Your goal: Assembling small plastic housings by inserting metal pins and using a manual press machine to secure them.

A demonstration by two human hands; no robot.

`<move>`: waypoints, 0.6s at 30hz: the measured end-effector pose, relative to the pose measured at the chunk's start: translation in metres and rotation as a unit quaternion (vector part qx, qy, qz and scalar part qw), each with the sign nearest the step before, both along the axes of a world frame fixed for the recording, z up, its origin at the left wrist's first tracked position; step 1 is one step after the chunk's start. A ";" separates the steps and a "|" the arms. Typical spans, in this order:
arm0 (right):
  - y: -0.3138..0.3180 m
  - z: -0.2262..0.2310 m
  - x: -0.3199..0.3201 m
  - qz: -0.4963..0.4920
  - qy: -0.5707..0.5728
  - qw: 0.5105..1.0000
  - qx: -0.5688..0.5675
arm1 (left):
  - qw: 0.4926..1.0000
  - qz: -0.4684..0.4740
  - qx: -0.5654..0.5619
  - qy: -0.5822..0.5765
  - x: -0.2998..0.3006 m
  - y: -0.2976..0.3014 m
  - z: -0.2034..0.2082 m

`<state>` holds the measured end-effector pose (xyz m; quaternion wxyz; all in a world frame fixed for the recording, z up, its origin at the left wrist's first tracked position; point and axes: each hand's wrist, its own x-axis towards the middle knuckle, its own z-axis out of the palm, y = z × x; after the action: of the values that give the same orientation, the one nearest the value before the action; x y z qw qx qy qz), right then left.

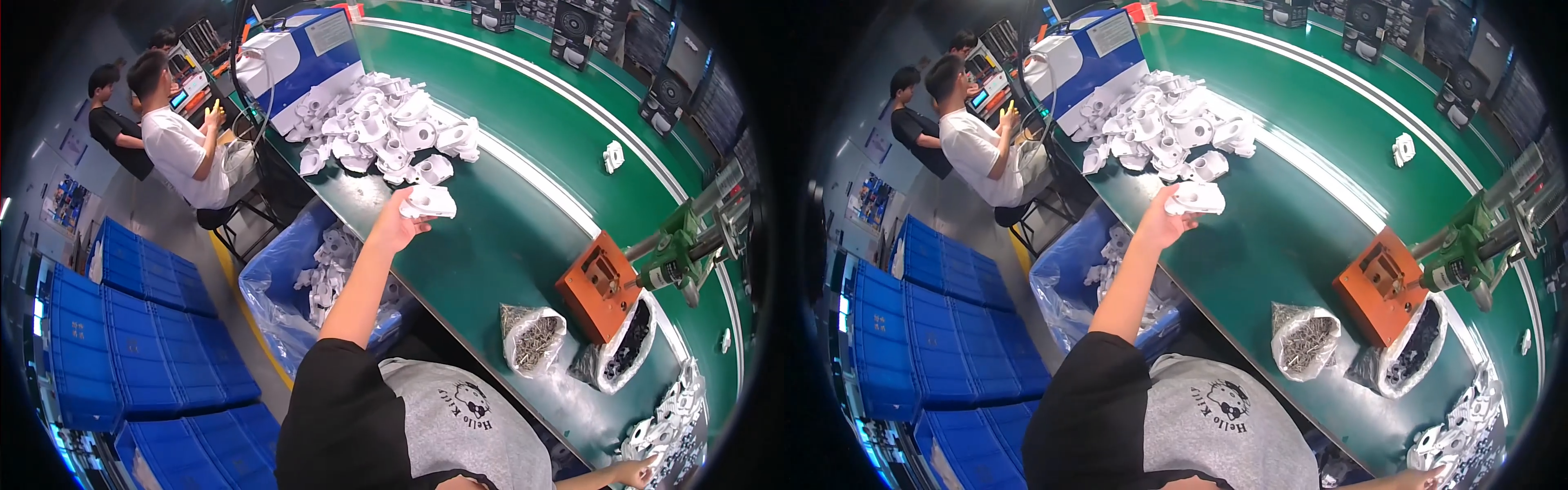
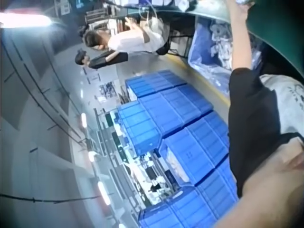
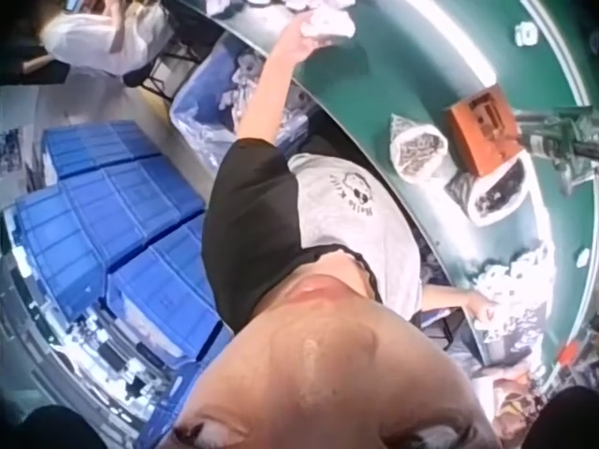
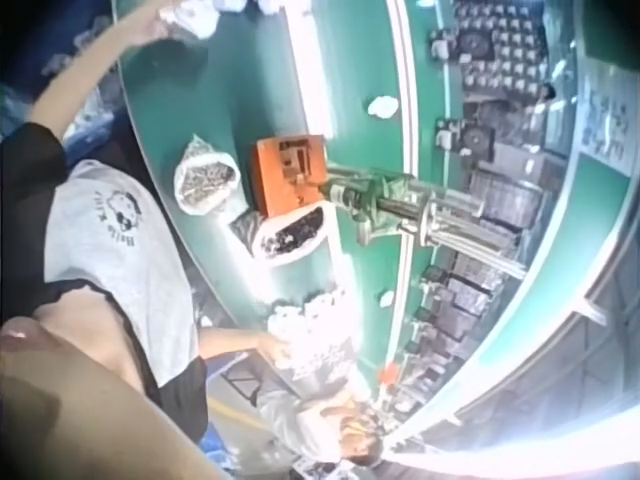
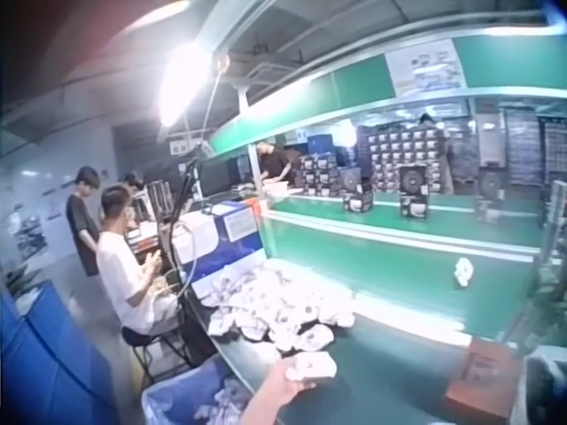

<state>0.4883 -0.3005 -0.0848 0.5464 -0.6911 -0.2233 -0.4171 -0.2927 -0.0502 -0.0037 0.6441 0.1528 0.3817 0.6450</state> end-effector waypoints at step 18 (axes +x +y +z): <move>0.122 0.118 -0.340 0.712 0.316 0.627 -0.010 | 0.947 -0.231 0.223 -0.027 0.147 -0.040 0.037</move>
<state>0.1482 -0.1784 0.0329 0.7032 -0.4120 -0.4631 0.3482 -0.1457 -0.0904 0.0333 0.7351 0.3588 0.1651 0.5511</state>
